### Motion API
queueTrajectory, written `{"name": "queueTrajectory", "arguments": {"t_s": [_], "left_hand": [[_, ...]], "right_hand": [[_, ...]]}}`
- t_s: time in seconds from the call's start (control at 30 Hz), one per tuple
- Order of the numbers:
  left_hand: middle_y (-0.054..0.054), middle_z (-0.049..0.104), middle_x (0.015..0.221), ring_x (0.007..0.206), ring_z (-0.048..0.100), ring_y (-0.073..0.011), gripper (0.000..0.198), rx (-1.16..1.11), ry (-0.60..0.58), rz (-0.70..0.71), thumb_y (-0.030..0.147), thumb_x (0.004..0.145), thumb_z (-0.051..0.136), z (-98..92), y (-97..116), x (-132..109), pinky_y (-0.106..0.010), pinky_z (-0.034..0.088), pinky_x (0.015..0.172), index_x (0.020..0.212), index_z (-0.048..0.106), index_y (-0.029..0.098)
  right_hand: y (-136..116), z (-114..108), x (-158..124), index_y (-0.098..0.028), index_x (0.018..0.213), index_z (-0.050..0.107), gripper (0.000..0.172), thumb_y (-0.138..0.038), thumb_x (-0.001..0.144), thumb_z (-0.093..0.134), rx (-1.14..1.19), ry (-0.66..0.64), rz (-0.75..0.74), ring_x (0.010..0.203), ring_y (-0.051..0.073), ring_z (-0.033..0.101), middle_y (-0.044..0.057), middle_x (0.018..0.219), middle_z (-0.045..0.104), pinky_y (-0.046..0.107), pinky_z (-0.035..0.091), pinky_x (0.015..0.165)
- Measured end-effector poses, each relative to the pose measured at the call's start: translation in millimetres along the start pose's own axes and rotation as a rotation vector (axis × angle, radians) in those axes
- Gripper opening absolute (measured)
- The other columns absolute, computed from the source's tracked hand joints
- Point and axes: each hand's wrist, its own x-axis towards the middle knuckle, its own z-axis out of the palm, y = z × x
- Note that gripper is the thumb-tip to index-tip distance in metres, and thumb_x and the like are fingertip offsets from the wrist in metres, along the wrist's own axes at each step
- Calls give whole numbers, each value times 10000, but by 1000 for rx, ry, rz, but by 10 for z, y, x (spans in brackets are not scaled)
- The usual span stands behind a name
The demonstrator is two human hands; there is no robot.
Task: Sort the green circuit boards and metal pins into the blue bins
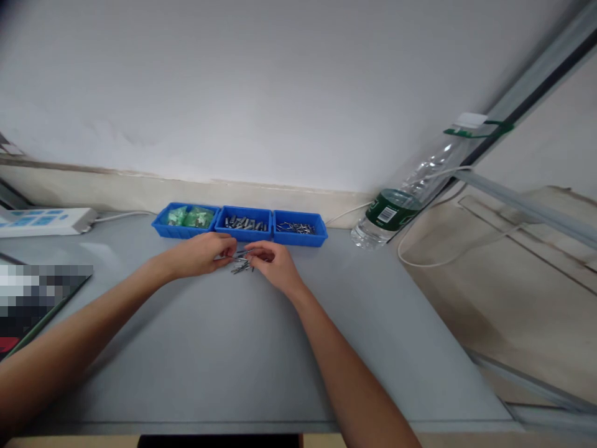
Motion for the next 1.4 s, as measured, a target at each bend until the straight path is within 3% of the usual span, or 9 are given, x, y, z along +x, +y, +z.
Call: {"name": "queueTrajectory", "arguments": {"t_s": [0.2, 0.3, 0.43, 0.57, 0.7, 0.87, 1.0, 1.3, 1.4], "left_hand": [[-52, 668, 909, 761, 600, -185, 43, -20, 46, 3, 185, 945, 616, -34, 65, 1, -283, 382, 663, 906, 612, 167], [-58, 687, 935, 789, 615, -195, 65, -21, 35, -20, 224, 957, 631, -32, 84, 1, -288, 385, 673, 926, 632, 167], [-71, 704, 945, 823, 639, -227, 119, 21, -21, -65, 287, 956, 652, 24, 87, -4, -298, 370, 652, 924, 663, 173], [-71, 709, 896, 778, 643, -224, 94, 29, -94, -83, 230, 927, 640, 98, 100, 5, -295, 360, 620, 856, 668, 178], [-69, 704, 870, 743, 630, -206, 135, 47, -102, -85, 112, 884, 575, 112, 107, 8, -288, 356, 608, 787, 642, 178], [-47, 660, 770, 655, 578, -174, 160, 20, -121, -66, 95, 866, 561, 76, 29, -15, -287, 334, 583, 736, 604, 178], [-24, 629, 723, 624, 545, -156, 149, -27, -106, 7, 82, 829, 559, 23, -51, -37, -285, 348, 598, 724, 600, 180], [-18, 644, 776, 680, 556, -153, 136, -112, -10, 94, 109, 869, 560, -149, -9, -81, -279, 371, 631, 761, 599, 182], [-20, 652, 789, 688, 565, -154, 139, -106, -8, 106, 122, 893, 556, -166, 4, -84, -278, 370, 639, 777, 609, 180]], "right_hand": [[-32, 20, -7, -218, 897, 803, 246, -379, 712, 831, 104, -57, 68, 715, 185, 714, 50, 806, 771, 353, 567, 738], [-96, 22, -13, -217, 863, 810, 213, -356, 703, 814, 137, -20, 95, 690, 174, 701, 45, 776, 770, 338, 566, 716], [-152, -37, 4, -209, 839, 810, 223, -360, 676, 792, 137, 222, 105, 677, 173, 686, 51, 782, 776, 327, 558, 686], [-138, -129, 33, -214, 1041, 799, 406, -330, 653, 775, 142, 535, 58, 867, 221, 731, 82, 1061, 797, 336, 572, 719], [-105, -154, 48, -208, 1123, 771, 503, -299, 629, 754, 127, 600, 75, 950, 254, 737, 104, 1232, 754, 358, 584, 733], [-116, -112, 42, -199, 1068, 762, 421, -299, 666, 692, 80, 533, 57, 762, 205, 721, 103, 1131, 776, 360, 577, 690], [-119, -92, 26, -198, 1053, 756, 367, -290, 705, 686, 41, 434, 41, 725, 197, 713, 90, 1016, 790, 369, 587, 715], [-71, -17, -36, -244, 1053, 789, 291, -319, 772, 764, -12, -75, -43, 913, 226, 749, 64, 990, 798, 394, 579, 871], [-87, 0, -51, -236, 977, 811, 246, -354, 761, 801, 27, -126, -8, 865, 215, 744, 63, 962, 798, 381, 578, 846]]}}
